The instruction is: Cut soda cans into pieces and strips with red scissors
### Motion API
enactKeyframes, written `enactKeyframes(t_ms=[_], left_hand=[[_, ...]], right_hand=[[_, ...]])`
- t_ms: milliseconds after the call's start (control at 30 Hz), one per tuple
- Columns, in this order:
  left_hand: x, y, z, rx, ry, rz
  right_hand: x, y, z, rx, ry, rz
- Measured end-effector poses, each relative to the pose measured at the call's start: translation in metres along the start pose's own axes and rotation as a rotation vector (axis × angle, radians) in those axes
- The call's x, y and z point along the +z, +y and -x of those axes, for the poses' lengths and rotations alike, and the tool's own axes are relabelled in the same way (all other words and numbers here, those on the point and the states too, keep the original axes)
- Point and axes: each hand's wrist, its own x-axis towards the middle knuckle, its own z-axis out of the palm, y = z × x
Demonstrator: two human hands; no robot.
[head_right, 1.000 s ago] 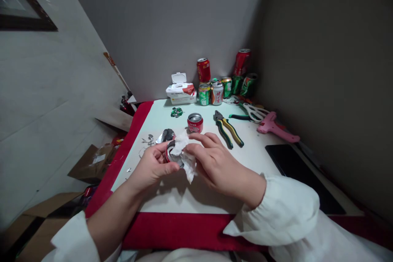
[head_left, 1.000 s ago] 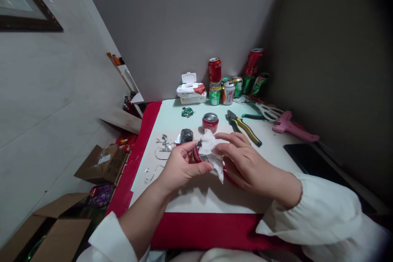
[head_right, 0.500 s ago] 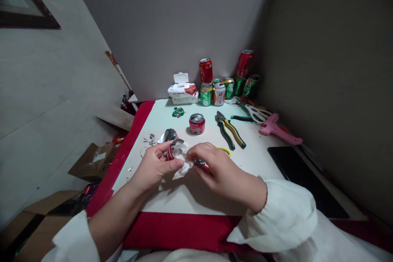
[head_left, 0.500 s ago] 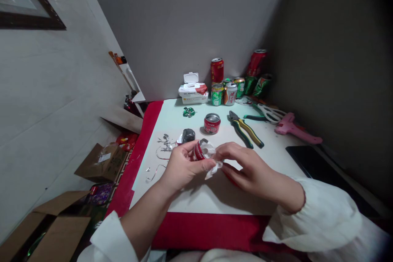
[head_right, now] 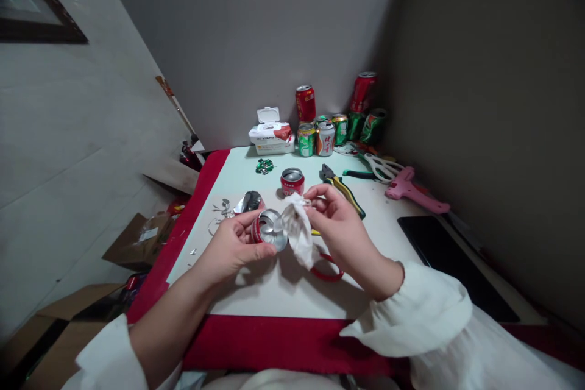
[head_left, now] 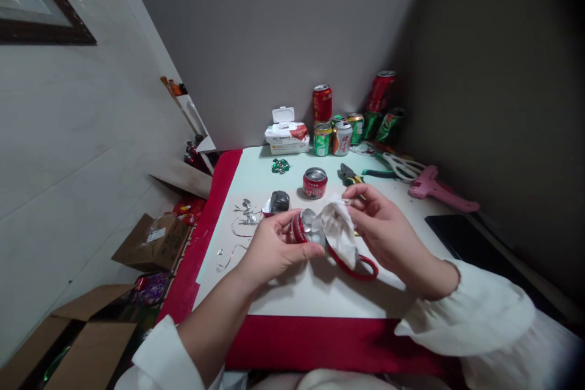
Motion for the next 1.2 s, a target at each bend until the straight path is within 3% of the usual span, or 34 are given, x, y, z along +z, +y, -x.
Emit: enactKeyframes(t_ms=[100,233,433,600,933,1200], left_hand=[[0.001,-0.002,0.000,-0.010,-0.004,-0.023],[0.004,-0.004,0.001,-0.023,-0.012,-0.034],[0.004,-0.007,-0.002,-0.002,0.021,-0.011],[0.006,-0.005,0.000,0.045,0.059,-0.058],[0.007,-0.006,0.003,0.075,0.070,-0.049],[0.011,-0.002,0.005,0.007,-0.008,0.077]], right_hand=[[0.000,-0.003,-0.001,0.051,0.044,-0.003],[0.009,-0.005,0.014,0.077,-0.095,0.121],[0.023,-0.005,0.035,-0.298,-0.307,0.449],[0.020,-0.009,0.036,-0.455,-0.419,0.659],[0.005,-0.005,0.020,-0.667,-0.543,0.596],[-0.010,-0.018,0.005,-0.654,-0.741,0.702]])
